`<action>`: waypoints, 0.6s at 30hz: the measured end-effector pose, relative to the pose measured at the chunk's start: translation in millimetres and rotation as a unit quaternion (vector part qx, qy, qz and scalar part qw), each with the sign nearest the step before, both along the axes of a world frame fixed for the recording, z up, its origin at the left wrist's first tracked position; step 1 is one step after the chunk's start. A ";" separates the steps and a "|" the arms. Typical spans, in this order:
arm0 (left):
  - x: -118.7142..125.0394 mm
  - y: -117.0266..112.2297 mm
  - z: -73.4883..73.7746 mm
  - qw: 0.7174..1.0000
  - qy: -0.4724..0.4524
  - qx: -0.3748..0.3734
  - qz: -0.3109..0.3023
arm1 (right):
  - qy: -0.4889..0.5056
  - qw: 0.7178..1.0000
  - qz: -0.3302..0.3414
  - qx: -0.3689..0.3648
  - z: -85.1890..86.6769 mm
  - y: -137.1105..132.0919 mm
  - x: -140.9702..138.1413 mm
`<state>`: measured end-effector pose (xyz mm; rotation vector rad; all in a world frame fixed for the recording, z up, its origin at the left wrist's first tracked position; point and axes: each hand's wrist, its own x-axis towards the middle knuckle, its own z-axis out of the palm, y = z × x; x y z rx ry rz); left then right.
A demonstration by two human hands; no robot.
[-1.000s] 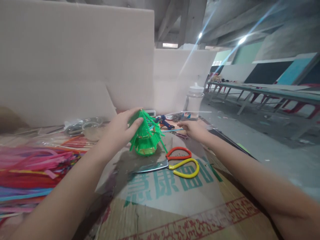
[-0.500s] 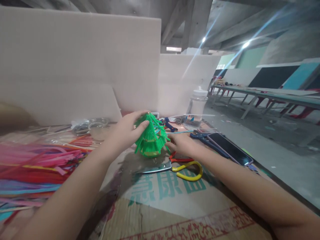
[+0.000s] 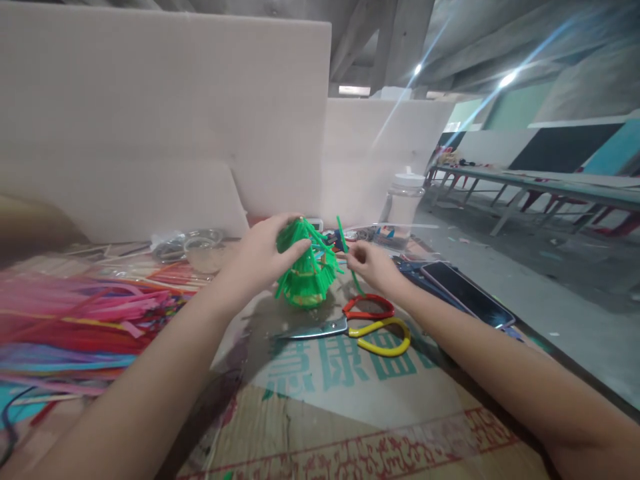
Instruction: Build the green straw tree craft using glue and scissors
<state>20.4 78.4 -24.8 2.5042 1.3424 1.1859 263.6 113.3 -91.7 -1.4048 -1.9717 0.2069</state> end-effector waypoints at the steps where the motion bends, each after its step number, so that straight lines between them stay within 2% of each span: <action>1: -1.2 1.5 -0.7 1.000 -0.002 0.001 0.003 | 0.023 1.000 -0.005 0.009 8.0 -1.8 1.2; 5: -5.7 5.5 -2.6 1.000 0.006 -0.007 -0.009 | 0.153 0.988 0.020 -0.011 39.2 -15.8 3.5; 10: -11.7 5.2 0.9 0.998 0.003 -0.059 -0.029 | 0.233 0.966 0.082 -0.074 64.7 -40.3 1.6; 13: -21.8 -1.5 11.9 0.998 0.004 -0.059 -0.018 | 0.237 0.963 0.097 -0.086 74.0 -53.9 -0.6; 16: -35.1 -15.7 28.7 0.999 -0.003 -0.031 0.007 | 0.197 0.969 0.121 -0.083 79.6 -65.5 -3.2; 18: -40.6 -26.8 38.5 0.999 -0.014 -0.043 0.017 | 0.167 0.971 0.149 -0.080 80.8 -72.9 -5.8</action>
